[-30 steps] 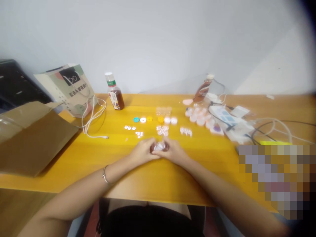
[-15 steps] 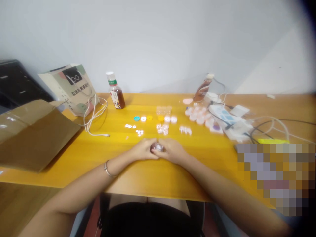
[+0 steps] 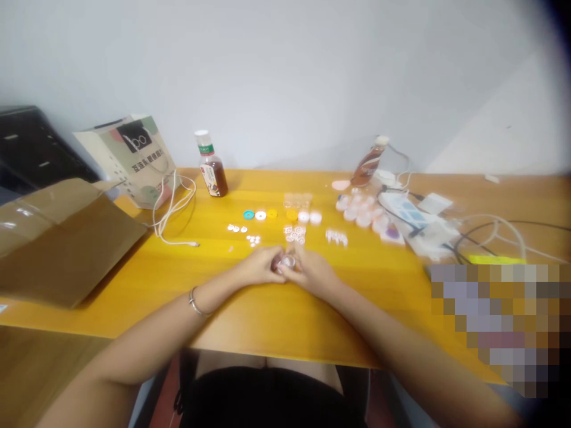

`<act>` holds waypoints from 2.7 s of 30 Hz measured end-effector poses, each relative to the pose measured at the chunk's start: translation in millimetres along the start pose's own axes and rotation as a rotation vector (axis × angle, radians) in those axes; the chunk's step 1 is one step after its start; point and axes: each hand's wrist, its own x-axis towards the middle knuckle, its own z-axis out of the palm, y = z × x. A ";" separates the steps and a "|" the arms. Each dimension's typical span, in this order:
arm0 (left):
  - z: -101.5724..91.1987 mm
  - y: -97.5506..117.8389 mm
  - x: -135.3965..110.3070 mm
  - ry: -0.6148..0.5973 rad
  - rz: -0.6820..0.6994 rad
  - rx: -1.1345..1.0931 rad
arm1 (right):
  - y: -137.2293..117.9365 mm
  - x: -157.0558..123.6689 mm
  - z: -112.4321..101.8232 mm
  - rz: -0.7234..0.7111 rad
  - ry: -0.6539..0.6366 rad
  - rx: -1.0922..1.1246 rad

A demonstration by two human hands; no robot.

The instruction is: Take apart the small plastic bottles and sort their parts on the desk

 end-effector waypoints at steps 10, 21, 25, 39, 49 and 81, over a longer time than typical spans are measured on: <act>-3.9 0.9 -0.1 -0.015 0.008 -0.013 | 3.8 0.6 2.6 -0.120 0.089 0.058; -11.2 -2.8 -3.1 -0.089 0.015 -0.051 | 24.3 4.9 -1.1 -0.134 -0.113 0.251; -23.8 2.4 -10.4 -0.102 0.061 -0.075 | 26.9 6.4 0.4 -0.165 -0.111 0.272; -23.4 32.2 -10.3 -0.026 0.240 0.053 | 29.4 7.7 6.6 -0.168 -0.066 0.323; -25.4 30.8 -9.6 -0.054 0.244 0.049 | 28.0 8.4 6.8 -0.155 -0.043 0.295; -19.5 26.6 -8.0 0.122 0.076 0.180 | 24.0 7.5 7.0 -0.118 -0.021 0.292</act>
